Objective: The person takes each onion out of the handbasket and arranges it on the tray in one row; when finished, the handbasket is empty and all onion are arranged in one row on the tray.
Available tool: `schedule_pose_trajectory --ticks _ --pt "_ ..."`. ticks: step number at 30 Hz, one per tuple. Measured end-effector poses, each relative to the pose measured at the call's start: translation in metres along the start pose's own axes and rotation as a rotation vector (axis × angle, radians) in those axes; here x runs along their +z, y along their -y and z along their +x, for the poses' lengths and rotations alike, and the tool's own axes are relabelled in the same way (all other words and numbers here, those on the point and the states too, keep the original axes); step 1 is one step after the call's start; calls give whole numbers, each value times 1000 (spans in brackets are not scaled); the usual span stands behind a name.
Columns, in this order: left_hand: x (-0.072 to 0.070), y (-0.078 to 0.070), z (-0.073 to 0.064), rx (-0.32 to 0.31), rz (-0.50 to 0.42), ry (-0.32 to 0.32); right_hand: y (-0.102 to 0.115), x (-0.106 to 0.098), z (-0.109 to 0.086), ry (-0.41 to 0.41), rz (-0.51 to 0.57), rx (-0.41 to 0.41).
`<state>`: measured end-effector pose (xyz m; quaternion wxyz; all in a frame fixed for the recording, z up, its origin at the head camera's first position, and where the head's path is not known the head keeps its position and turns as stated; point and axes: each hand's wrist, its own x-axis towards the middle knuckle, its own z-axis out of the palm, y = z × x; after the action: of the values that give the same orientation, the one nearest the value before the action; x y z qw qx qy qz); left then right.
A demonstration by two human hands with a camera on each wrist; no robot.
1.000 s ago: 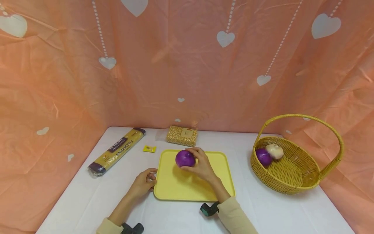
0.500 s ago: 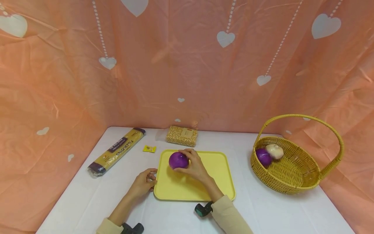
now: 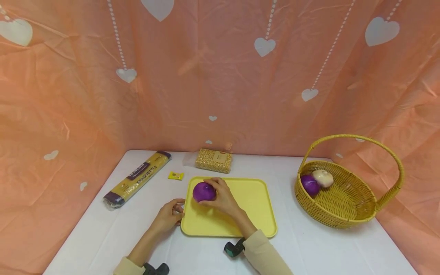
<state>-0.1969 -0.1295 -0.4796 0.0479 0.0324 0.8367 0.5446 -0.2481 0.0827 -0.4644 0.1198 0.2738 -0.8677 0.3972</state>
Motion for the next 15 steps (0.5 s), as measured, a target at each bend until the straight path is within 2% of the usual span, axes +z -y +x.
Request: schedule_pose_trajectory --ticks 15 --pt "1 -3 -1 -12 13 -3 3 13 5 41 -23 -15"
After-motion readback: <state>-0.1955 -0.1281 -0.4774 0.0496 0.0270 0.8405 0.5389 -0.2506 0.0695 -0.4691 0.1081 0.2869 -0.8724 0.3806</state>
